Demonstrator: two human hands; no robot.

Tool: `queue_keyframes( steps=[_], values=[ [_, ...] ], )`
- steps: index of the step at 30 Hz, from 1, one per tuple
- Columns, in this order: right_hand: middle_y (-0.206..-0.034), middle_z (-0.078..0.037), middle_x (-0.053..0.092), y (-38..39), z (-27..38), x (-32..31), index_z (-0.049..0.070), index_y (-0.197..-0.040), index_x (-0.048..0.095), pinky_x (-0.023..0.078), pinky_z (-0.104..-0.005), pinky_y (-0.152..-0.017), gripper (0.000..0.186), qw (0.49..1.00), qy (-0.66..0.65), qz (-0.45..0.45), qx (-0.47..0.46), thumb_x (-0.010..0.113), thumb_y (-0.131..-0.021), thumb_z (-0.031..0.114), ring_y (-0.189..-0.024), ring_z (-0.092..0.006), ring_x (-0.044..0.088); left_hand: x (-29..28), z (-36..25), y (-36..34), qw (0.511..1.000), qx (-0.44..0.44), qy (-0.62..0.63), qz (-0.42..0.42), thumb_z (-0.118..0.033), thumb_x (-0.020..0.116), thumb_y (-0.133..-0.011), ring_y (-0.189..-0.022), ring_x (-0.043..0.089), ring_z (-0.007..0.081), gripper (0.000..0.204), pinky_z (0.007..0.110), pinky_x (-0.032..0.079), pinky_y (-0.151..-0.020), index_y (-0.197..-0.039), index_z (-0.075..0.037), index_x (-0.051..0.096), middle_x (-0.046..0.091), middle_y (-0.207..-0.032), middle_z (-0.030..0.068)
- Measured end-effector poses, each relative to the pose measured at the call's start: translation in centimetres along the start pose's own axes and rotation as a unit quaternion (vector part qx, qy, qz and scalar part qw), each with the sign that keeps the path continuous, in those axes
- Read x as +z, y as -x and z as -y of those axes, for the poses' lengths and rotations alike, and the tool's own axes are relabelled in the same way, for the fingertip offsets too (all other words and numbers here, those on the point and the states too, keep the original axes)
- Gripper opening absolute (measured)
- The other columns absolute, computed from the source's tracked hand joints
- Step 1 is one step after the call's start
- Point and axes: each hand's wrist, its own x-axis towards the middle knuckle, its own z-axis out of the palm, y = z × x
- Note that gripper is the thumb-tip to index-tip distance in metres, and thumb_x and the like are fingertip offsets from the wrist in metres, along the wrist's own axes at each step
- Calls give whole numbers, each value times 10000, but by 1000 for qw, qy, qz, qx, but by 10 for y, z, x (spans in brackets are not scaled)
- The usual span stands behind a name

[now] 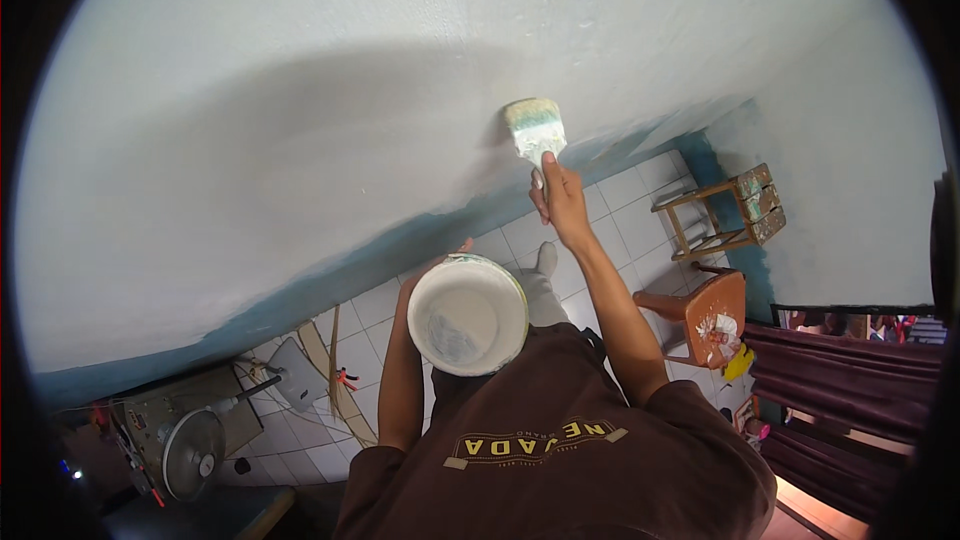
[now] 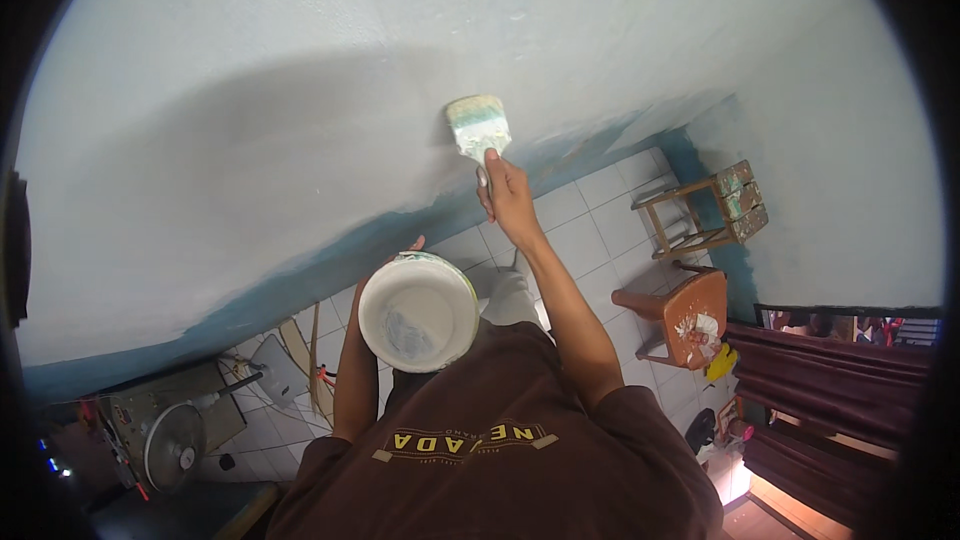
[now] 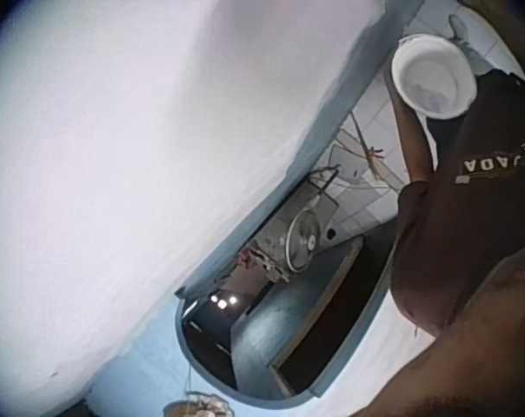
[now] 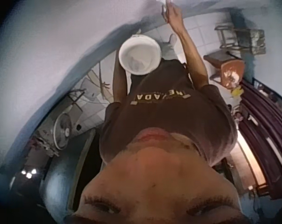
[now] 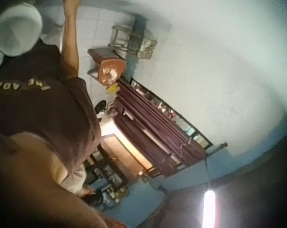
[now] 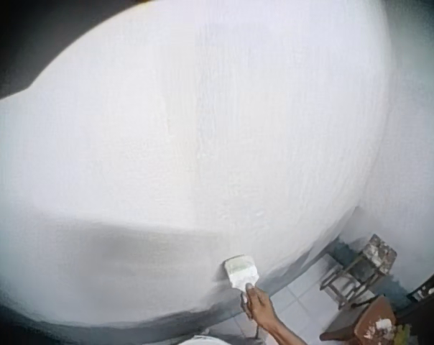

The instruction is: The person paints a wall with a brush, repeatedly dipping the brush into a white paint bucket and applying paint to the wall surface.

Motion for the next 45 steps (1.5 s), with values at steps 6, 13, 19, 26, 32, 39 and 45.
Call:
queue_keyframes(
  steps=[6, 13, 19, 26, 32, 39, 45],
  values=[
    [-615, 0, 472, -55, -157, -28, 27, -744, 506, 389, -311, -596, 567, 983, 165, -51, -70, 433, -1087, 473, -590, -123, 408, 7, -12, 3, 999, -40, -34, -11, -483, 838, -831, -532, 572, 86, 390, 296, 499, -572, -659, -163, 698, 613, -605, -35],
    [-593, 25, 469, -60, -173, -42, 63, -775, 570, 323, -250, -403, 486, 974, 80, -13, 212, 517, -1043, 465, -452, -75, 384, -12, 1, -14, 998, -55, 28, 31, -470, 815, -860, -526, 570, 80, 372, 297, 505, -568, -671, -166, 716, 630, -611, -36],
    [-591, 19, 468, -37, -13, -21, 48, -796, 579, 317, -238, -420, 449, 988, 79, 6, 131, 518, -1057, 408, -454, -67, 376, -38, 27, -51, 993, -91, 46, 64, -538, 749, -897, -556, 584, 90, 448, 288, 503, -593, -678, -149, 713, 658, -656, -26],
    [-573, 9, 473, 12, 61, 7, 69, -751, 557, 328, -253, -445, 510, 1000, 26, -18, 1, 485, -1073, 458, -487, -70, 410, -8, 14, -12, 997, -17, -42, -56, -498, 797, -869, -501, 543, 89, 409, 302, 505, -574, -633, -185, 681, 612, -591, -38],
    [-584, 20, 433, -52, -110, -10, 74, -746, 514, 337, -270, -487, 556, 974, 143, -102, -144, 427, -1079, 510, -510, -80, 380, -41, 21, -58, 994, -79, -5, 75, -543, 761, -885, -522, 556, 90, 448, 301, 505, -579, -638, -178, 678, 614, -601, -31],
    [-597, 38, 430, -46, -176, -36, 99, -756, 526, 305, -249, -410, 516, 979, 135, -15, 154, 462, -1063, 509, -463, -66, 368, -41, 11, -33, 993, -43, 8, 111, -684, 624, -916, -507, 539, 126, 585, 346, 498, -575, -611, -185, 631, 608, -599, -24],
    [-578, 30, 448, -47, -52, -25, 62, -775, 577, 296, -233, -397, 459, 979, 76, 3, 189, 546, -1043, 434, -453, -62, 380, -49, 10, -44, 978, -118, 66, 162, -421, 706, -965, -481, 564, 91, 415, 284, 526, -538, -648, -155, 674, 627, -593, -33]
  ],
)
